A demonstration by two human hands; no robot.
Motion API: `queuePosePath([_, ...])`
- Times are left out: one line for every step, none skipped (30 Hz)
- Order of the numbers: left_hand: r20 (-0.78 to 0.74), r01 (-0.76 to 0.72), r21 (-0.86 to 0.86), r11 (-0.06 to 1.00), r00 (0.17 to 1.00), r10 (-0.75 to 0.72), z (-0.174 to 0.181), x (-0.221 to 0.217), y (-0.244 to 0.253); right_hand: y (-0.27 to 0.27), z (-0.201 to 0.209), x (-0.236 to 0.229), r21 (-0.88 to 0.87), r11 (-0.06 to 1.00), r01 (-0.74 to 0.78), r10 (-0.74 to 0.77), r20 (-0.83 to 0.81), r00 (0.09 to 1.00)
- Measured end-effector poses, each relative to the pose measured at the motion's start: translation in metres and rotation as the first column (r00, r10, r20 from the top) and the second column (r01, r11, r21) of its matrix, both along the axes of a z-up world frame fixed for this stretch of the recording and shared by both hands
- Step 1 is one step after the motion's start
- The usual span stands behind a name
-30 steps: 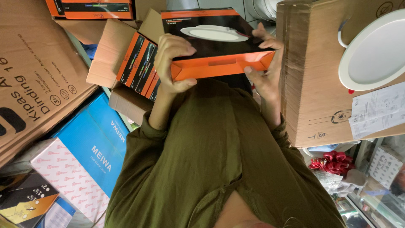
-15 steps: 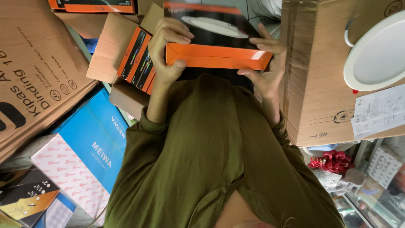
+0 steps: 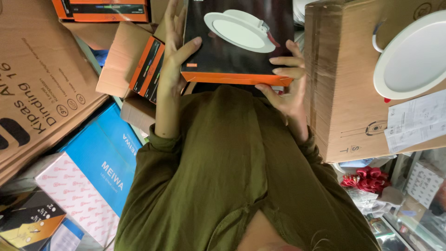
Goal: The person unboxes a ceiling light fixture from its packaging, holds the light, and places multiple boxes into a storage container by hand.
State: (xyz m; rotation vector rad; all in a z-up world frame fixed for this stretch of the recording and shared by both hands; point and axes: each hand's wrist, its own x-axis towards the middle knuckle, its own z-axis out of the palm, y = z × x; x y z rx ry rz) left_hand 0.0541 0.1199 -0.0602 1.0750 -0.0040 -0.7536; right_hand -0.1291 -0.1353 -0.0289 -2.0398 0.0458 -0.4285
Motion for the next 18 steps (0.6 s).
queuePosePath([0.007,-0.018,-0.03,0.999,1.0,0.018,0.0,-0.001,-0.001,0.007,-0.013,0.004,0.054,0.997,0.045,-0.048,0.041,0.998])
queuePosePath([0.012,-0.035,-0.06,0.998,0.999,0.036,-0.001,-0.003,-0.003,0.009,-0.022,0.004,0.11,0.99,0.088,-0.097,0.08,0.992])
queuePosePath([0.018,-0.046,-0.069,0.997,0.999,0.048,-0.001,-0.005,-0.002,0.008,-0.024,0.002,0.108,0.989,0.097,-0.103,0.056,0.993])
queuePosePath([0.024,-0.057,-0.078,0.995,0.998,0.059,-0.001,-0.006,-0.002,0.008,-0.025,0.001,0.106,0.989,0.106,-0.11,0.032,0.993])
queuePosePath([0.034,-0.058,-0.068,0.996,0.998,0.061,-0.001,-0.006,-0.001,0.008,-0.024,0.002,0.103,0.988,0.114,-0.116,0.012,0.993])
queuePosePath([0.046,-0.054,-0.085,0.995,0.997,0.058,0.0,-0.005,0.0,0.008,-0.022,0.006,0.102,0.985,0.139,-0.144,0.05,0.988])
queuePosePath([0.058,-0.047,-0.103,0.994,0.997,0.053,0.001,-0.004,-0.001,0.006,-0.02,0.011,0.102,0.981,0.166,-0.175,0.088,0.981])
queuePosePath([0.071,-0.033,-0.149,0.988,0.997,0.044,0.002,-0.005,-0.001,0.004,-0.018,0.015,0.103,0.976,0.193,-0.205,0.126,0.971])
queuePosePath([0.124,-0.008,-0.165,0.986,0.992,0.029,0.003,-0.005,-0.001,0.003,-0.016,0.017,0.194,0.95,0.245,-0.26,0.056,0.964])
queuePosePath([0.176,0.016,-0.181,0.983,0.984,0.016,0.004,-0.006,0.0,0.0,-0.015,0.017,0.279,0.912,0.3,-0.307,-0.019,0.951])
queuePosePath([0.266,0.048,-0.164,0.985,0.964,-0.003,0.004,-0.007,0.001,-0.003,-0.017,0.015,0.357,0.863,0.358,-0.347,-0.096,0.933])
queuePosePath([0.325,0.08,-0.131,0.988,0.945,-0.033,0.002,-0.007,0.002,-0.009,-0.019,0.012,0.336,0.887,0.316,-0.279,-0.154,0.948])
queuePosePath([0.383,0.105,-0.096,0.99,0.922,-0.061,0.0,-0.007,0.003,-0.017,-0.022,0.008,0.319,0.909,0.27,-0.209,-0.213,0.954])
queuePosePath([0.411,0.128,-0.045,0.991,0.906,-0.099,-0.004,-0.006,0.004,-0.022,-0.026,0.003,0.304,0.926,0.223,-0.139,-0.274,0.952])
queuePosePath([0.407,0.139,-0.022,0.99,0.906,-0.118,-0.007,-0.005,0.006,-0.026,-0.03,-0.001,0.333,0.92,0.207,-0.073,-0.373,0.925])
queuePosePath([0.403,0.15,0.001,0.989,0.905,-0.137,-0.009,-0.004,0.009,-0.027,-0.033,-0.004,0.362,0.912,0.191,-0.002,-0.464,0.886])
queuePosePath([0.371,0.153,-0.006,0.988,0.918,-0.14,-0.008,-0.001,0.012,-0.027,-0.034,-0.005,0.395,0.902,0.175,0.076,-0.544,0.836])
queuePosePath([0.381,0.15,-0.005,0.989,0.915,-0.137,-0.007,0.0,0.014,-0.026,-0.033,-0.005,0.434,0.896,0.094,0.114,-0.428,0.896])
